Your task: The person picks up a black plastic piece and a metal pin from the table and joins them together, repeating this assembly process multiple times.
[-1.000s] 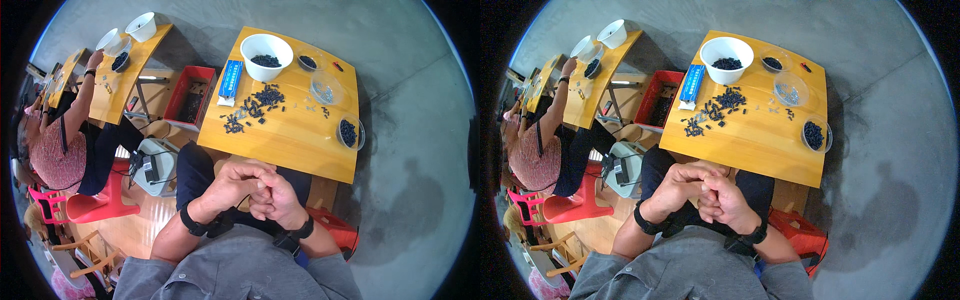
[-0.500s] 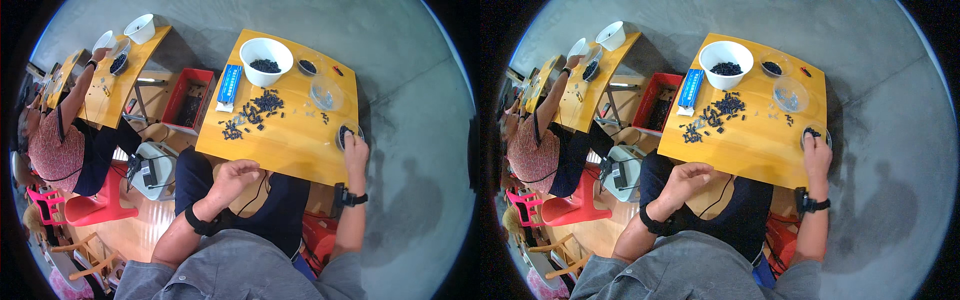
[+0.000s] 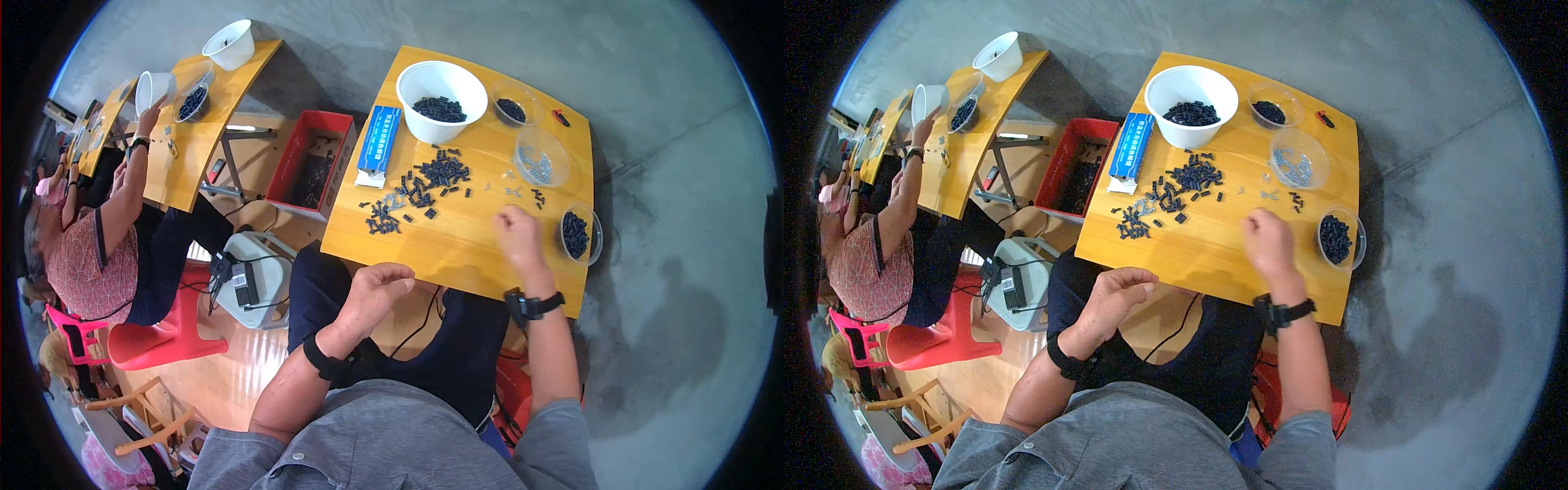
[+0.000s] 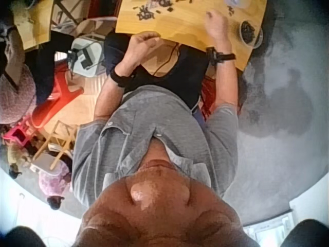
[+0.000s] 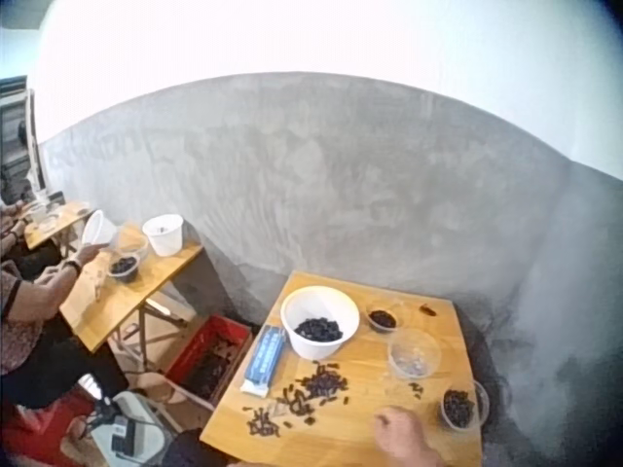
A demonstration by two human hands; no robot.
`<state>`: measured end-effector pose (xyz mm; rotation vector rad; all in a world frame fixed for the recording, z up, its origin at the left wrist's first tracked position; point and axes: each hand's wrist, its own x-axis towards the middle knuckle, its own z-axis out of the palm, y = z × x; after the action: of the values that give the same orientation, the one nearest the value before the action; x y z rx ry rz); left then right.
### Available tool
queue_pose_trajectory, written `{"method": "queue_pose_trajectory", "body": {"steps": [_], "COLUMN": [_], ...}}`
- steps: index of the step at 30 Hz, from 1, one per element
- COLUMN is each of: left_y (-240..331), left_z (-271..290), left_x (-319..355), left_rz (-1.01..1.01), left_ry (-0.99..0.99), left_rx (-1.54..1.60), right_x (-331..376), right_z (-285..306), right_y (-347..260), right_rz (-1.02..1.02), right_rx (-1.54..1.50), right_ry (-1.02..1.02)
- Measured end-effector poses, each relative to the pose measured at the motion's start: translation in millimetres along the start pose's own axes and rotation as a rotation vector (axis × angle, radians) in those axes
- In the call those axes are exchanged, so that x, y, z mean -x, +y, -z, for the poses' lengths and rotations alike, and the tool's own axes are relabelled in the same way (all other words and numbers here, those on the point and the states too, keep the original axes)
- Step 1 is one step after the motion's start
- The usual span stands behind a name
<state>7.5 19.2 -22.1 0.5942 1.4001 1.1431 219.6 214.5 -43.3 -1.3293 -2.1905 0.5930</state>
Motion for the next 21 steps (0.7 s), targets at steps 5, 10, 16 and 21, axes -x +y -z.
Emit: {"method": "queue_pose_trajectory", "body": {"steps": [5,10,16,21], "left_y": [-3,-2,-7,-6], "left_z": [8,13,14,10], "left_x": [-1,0,-3,-6], "left_rz": [0.007,0.052,0.017,-0.013], "left_ry": [0.016,0.044,0.018,0.032], "left_rx": [-0.008,-0.006,-0.028,-0.023], "right_x": [-5,-10,-12,-4], "right_z": [-50,-70,-65,-70], "right_y": [-55,-57,-65,-53], "right_rz": [-0.025,0.021,0.050,0.063], "right_rx": [-0.043,0.050,0.066,-0.051], "right_ry": [-0.219,-0.219,-0.265,-0.218]}}
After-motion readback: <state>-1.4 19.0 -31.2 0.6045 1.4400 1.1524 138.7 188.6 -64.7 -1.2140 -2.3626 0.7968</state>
